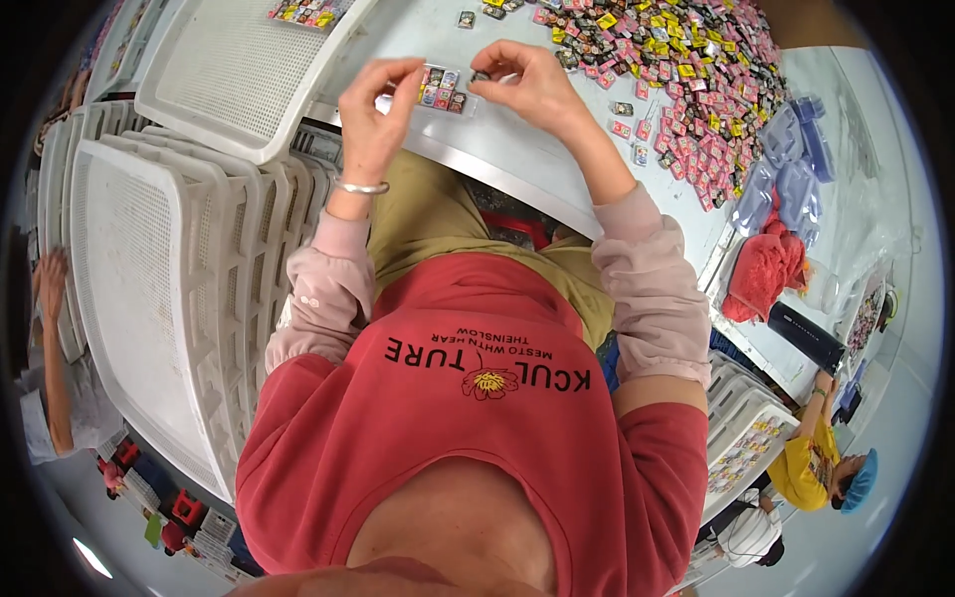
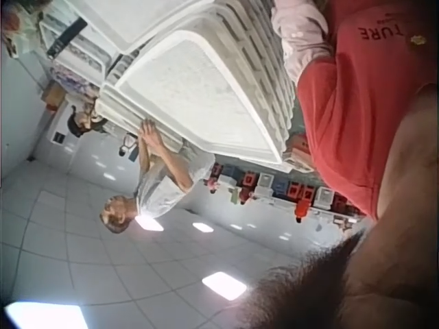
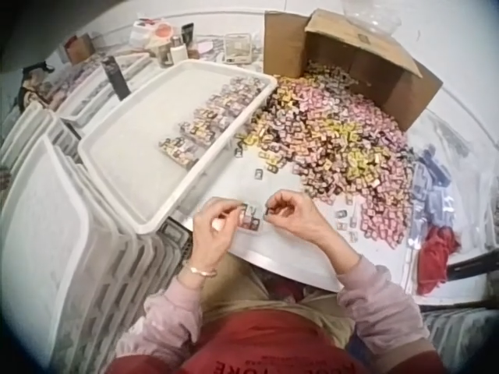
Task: Picking small toy components from a pile and inserting them into plastic packaging strips.
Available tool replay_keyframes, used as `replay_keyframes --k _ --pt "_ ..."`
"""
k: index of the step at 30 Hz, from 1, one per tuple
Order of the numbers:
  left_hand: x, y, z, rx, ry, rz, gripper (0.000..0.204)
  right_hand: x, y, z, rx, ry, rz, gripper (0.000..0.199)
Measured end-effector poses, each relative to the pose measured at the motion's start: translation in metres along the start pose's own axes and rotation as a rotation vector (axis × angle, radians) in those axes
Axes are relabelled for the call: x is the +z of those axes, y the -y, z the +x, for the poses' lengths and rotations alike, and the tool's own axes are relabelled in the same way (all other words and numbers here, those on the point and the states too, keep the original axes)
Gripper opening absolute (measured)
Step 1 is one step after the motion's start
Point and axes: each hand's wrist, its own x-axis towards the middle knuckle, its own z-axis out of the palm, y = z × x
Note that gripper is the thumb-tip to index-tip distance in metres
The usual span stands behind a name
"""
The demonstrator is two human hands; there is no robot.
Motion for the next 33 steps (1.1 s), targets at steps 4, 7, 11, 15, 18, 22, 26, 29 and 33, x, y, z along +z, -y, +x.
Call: replay_keyframes --k 4,7,11,15,18,22,26,29,33 --pt "0.01 0.031 -0.042 0.229 0.137 0.257 0.02 0.021 -0.028 -0.002 -0.297 -0.106 -0.472 0.026" --pt "0.019 0.034 -0.053 0.326 0.158 0.387 0.02 0.035 -0.03 -0.001 -0.379 -0.18 -0.653 0.017" --pt "0.024 0.043 -0.059 0.338 0.134 0.425 0.025 0.043 -0.034 -0.007 -0.391 -0.181 -0.575 0.019" --pt "0.023 0.043 -0.06 0.315 0.157 0.422 0.027 0.043 -0.033 -0.007 -0.307 -0.235 -0.352 0.014" --pt "0.026 0.042 -0.059 0.327 0.115 0.431 0.023 0.043 -0.034 -0.006 -0.28 -0.251 -0.304 0.013" --pt "0.026 0.043 -0.06 0.318 0.107 0.43 0.025 0.05 -0.029 -0.006 -0.309 -0.329 -0.311 0.014" --pt "0.029 0.044 -0.061 0.318 0.101 0.433 0.028 0.052 -0.035 -0.01 -0.397 -0.328 -0.501 0.015" --pt "0.028 0.044 -0.062 0.308 0.112 0.437 0.031 0.054 -0.034 -0.013 -0.45 -0.32 -0.555 0.017" --pt "0.028 0.045 -0.062 0.3 0.118 0.433 0.032 0.046 -0.032 -0.008 -0.367 -0.27 -0.554 0.015"
